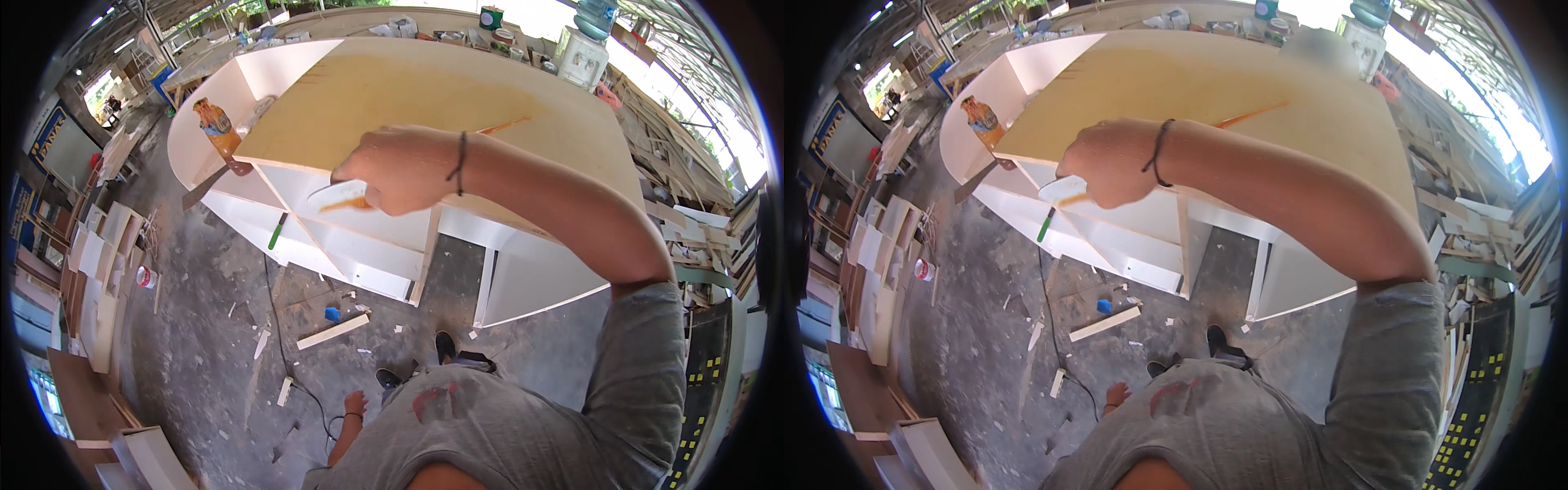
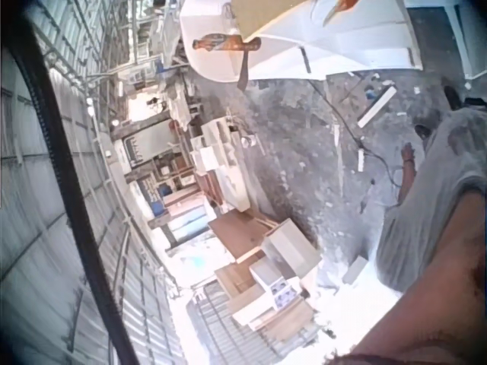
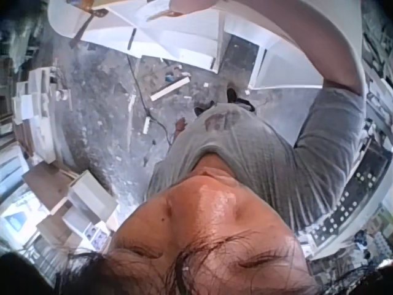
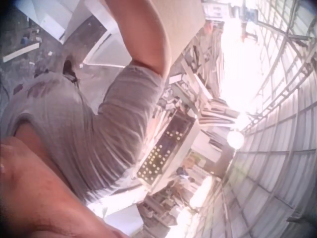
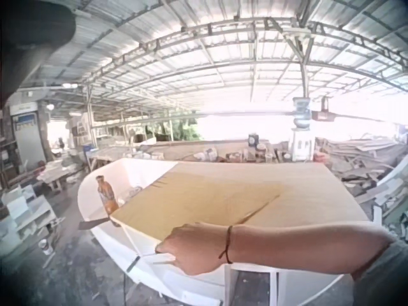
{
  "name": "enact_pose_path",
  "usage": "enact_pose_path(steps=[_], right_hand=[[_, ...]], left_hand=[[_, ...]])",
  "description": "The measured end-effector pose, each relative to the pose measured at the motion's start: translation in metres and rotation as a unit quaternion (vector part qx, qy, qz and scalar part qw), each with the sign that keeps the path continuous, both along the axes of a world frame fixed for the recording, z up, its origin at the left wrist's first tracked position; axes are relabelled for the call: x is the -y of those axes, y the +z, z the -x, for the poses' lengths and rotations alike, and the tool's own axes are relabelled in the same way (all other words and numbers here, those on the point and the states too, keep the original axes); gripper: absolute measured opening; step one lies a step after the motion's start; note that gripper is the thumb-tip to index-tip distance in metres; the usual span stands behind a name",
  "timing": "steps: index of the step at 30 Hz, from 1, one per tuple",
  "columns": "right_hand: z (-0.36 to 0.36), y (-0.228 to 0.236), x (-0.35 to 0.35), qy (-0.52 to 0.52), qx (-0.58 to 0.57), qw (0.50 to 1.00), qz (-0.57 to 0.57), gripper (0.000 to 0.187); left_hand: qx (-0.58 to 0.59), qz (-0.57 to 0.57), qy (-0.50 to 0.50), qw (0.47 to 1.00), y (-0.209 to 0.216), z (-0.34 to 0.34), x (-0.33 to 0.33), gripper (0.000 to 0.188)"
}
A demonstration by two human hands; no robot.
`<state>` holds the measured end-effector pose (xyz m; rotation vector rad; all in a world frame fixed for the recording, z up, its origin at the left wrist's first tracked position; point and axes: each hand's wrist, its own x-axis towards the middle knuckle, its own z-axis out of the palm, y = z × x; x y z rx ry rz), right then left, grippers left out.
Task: The person applies a liquid adhesive to the top surface of a wooden cabinet using a spreader, sands the edges with a block, and then picks up a curved laminate sheet.
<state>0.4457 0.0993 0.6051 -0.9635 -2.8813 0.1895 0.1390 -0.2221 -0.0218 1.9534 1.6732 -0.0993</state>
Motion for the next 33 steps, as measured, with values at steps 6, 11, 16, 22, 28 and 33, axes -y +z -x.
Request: enact_pose_path(steps=[6, 11, 16, 22, 28, 33], right_hand=[[-0.101, 0.039, -0.027, -0.073, -0.078, 0.994, -0.037, 0.034], [-0.264, -0.006, -0.088, -0.290, 0.006, 0.950, -0.119, 0.036], [-0.255, -0.004, -0.090, -0.331, 0.038, 0.943, 0.008, 0.030], [-0.169, -0.008, -0.066, -0.184, -0.037, 0.982, 0.026, 0.030], [-0.094, -0.021, -0.031, 0.033, -0.027, 0.996, -0.074, 0.032], [-0.062, -0.012, 0.015, 0.105, 0.001, 0.994, -0.040, 0.027]], left_hand=[[-0.033, 0.082, 0.050, 0.995, -0.002, 0.000, 0.009, 0.033], [0.004, 0.078, 0.041, 0.996, -0.002, -0.024, 0.013, 0.034], [-0.002, 0.036, -0.006, 0.999, -0.091, -0.032, 0.058, 0.031], [0.068, 0.170, 0.162, 0.970, -0.052, -0.077, 0.040, 0.018], [0.232, 0.010, 0.251, 0.939, -0.057, -0.122, 0.014, 0.018], [0.371, 0.121, 0.407, 0.826, -0.034, -0.171, -0.021, 0.031]])
